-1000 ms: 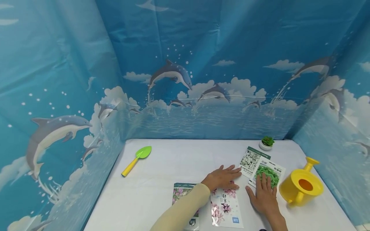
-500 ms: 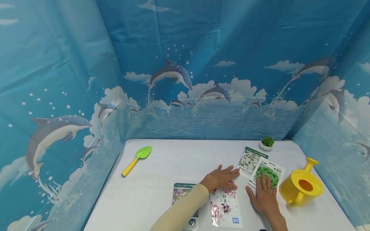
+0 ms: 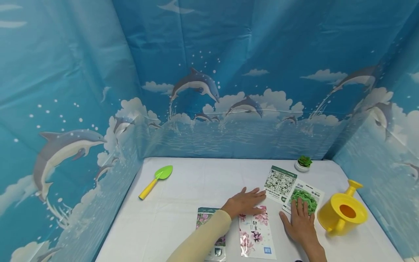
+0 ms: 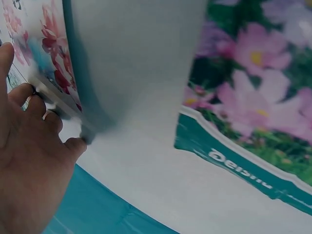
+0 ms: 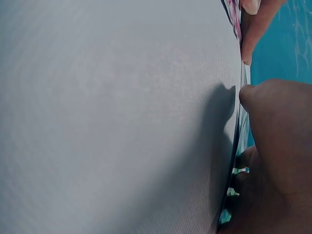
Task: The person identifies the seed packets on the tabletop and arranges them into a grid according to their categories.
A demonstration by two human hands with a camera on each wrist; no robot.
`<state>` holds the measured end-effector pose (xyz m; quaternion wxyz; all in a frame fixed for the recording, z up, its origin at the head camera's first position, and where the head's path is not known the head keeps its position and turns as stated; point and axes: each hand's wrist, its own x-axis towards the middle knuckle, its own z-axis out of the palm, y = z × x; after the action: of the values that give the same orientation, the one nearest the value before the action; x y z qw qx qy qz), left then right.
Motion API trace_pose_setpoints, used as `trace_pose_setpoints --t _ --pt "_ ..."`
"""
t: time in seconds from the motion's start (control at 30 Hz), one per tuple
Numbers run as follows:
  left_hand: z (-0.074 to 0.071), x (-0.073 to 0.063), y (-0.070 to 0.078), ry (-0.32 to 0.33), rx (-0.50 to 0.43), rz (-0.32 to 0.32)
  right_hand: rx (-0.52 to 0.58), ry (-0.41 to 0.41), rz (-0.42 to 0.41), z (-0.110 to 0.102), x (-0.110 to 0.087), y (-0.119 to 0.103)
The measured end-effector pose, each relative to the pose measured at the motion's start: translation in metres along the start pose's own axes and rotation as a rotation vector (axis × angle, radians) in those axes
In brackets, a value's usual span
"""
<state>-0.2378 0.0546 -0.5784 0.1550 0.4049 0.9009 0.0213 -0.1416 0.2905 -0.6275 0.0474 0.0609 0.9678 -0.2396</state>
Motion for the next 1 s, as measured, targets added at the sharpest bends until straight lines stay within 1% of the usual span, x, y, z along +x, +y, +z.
trace_pose_setpoints --t 0.13,0.3,0.57,0.8,1.0 --pt "0.0 -0.005 -0.005 0.0 -0.015 -0.002 -0.006 -0.022 0.018 -0.001 0.001 0.0" --pt "0.0 -0.011 -0.011 -0.005 -0.025 -0.006 -0.004 -0.03 0.024 -0.002 0.001 0.0" --pt "0.003 -0.014 -0.02 -0.005 -0.039 0.02 0.0 -0.022 0.02 -0.001 0.002 0.0" --pt "0.006 -0.016 -0.024 -0.004 -0.042 0.023 0.005 -0.028 0.026 -0.001 0.003 0.001" --pt "0.007 -0.022 -0.027 0.0 -0.066 0.018 0.011 -0.031 0.023 0.001 0.003 0.003"
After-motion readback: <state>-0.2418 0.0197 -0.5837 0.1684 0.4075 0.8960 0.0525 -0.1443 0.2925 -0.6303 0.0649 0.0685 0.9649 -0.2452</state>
